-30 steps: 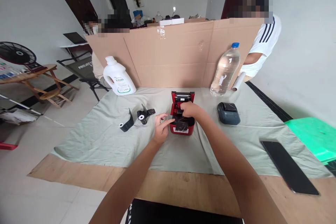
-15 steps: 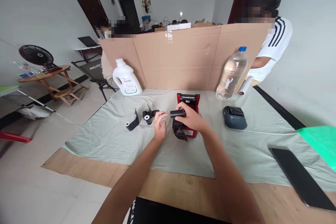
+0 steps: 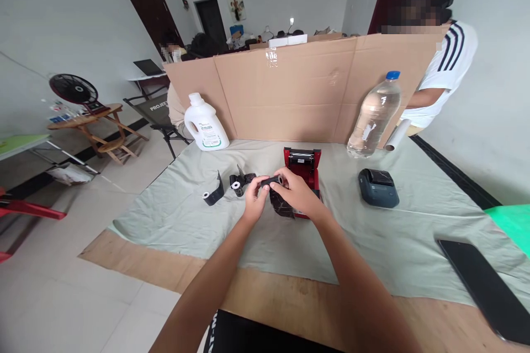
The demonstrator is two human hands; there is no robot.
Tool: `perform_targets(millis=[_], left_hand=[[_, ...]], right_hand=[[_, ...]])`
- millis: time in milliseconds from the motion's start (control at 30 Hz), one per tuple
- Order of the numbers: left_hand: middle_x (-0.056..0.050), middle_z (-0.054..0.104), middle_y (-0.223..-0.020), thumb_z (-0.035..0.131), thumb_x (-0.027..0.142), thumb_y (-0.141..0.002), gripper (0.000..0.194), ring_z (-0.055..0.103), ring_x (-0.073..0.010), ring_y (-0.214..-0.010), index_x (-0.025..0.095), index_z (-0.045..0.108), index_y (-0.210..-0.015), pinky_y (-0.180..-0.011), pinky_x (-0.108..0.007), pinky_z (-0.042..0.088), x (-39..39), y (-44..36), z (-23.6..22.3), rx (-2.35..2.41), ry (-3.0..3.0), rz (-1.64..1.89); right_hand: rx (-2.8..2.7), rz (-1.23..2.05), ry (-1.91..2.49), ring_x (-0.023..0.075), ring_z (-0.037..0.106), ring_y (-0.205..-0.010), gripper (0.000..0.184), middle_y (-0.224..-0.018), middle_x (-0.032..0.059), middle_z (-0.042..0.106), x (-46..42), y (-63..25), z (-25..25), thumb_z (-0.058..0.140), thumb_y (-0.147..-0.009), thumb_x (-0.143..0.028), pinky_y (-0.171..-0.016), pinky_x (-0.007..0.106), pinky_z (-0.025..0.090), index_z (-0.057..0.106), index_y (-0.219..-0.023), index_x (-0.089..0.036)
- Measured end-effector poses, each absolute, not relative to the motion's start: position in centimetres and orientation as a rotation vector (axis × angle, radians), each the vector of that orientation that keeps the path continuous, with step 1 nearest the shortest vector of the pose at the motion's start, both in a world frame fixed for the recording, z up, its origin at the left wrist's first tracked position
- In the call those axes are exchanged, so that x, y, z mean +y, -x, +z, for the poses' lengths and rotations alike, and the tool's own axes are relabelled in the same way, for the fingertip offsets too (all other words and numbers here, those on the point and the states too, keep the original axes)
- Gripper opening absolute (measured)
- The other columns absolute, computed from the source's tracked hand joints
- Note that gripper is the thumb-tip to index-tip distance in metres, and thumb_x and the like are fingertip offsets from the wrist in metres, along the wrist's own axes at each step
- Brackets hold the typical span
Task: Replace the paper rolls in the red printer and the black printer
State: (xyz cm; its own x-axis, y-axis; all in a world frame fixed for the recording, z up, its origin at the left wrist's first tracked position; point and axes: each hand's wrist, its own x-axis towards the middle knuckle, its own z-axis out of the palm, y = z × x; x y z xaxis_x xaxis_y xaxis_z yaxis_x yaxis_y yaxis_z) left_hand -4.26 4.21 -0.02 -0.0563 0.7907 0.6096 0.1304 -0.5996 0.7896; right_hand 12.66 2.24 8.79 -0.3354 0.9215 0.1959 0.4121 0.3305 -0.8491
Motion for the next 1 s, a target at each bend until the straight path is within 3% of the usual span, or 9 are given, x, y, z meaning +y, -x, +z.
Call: perform_targets(millis=[333,600,700,867,1000], left_hand=[[-0.007,0.067,-0.098,0.058,0.054,-0.097,0.039,0.063,-0.0200,-0.092,0.019,0.064,-0.114,-0.084,-0.034,0.053,4.3,4.4,0.4,0.974,-1.775,1.741],[-0.010,0.068,-0.111,0.060,0.048,-0.097,0.035,0.065,-0.0219,-0.102,0.020,0.062,-0.118,-0.090,-0.037,0.053,4.5,4.8,0.5,0.932,-1.856,1.750],[-0.009,0.070,-0.108,0.054,0.050,-0.101,0.037,0.067,-0.0205,-0.096,0.019,0.063,-0.119,-0.088,-0.035,0.054,4.4,5.0,0.4,0.998,-1.792,1.748],[-0.004,0.068,-0.085,0.037,0.055,-0.106,0.046,0.060,-0.0144,-0.063,0.019,0.061,-0.122,-0.066,-0.030,0.051,4.5,5.2,0.4,0.927,-1.731,1.574],[-0.002,0.066,-0.085,0.059,0.056,-0.096,0.051,0.057,-0.0151,-0.066,0.020,0.053,-0.131,-0.059,-0.026,0.045,4.4,5.6,0.5,0.907,-1.823,1.410]], right_hand=[[-1.864,0.928,1.147,0.0198,0.059,-0.083,0.021,-0.094,0.0001,0.065,2.2,-12.5,8.8,0.059,-0.092,-0.039,-0.077,0.034,0.047,0.058,-0.110,-0.027],[-1.860,0.887,1.116,0.0204,0.062,-0.082,0.028,-0.093,0.0007,0.067,2.1,-12.5,8.8,0.056,-0.088,-0.027,-0.076,0.034,0.049,0.059,-0.116,-0.027],[-1.863,0.880,1.057,0.0226,0.066,-0.093,0.028,-0.100,0.0023,0.070,2.2,-12.5,8.8,0.054,-0.089,-0.024,-0.084,0.037,0.050,0.062,-0.116,-0.027],[-1.876,0.884,1.032,0.0229,0.069,-0.097,0.024,-0.103,0.0025,0.074,2.3,-12.6,9.0,0.053,-0.091,-0.024,-0.089,0.037,0.050,0.065,-0.112,-0.026],[-1.892,0.827,1.060,0.0228,0.069,-0.097,0.015,-0.101,0.0023,0.074,2.1,-12.9,9.4,0.055,-0.092,-0.025,-0.087,0.035,0.049,0.067,-0.099,-0.025]])
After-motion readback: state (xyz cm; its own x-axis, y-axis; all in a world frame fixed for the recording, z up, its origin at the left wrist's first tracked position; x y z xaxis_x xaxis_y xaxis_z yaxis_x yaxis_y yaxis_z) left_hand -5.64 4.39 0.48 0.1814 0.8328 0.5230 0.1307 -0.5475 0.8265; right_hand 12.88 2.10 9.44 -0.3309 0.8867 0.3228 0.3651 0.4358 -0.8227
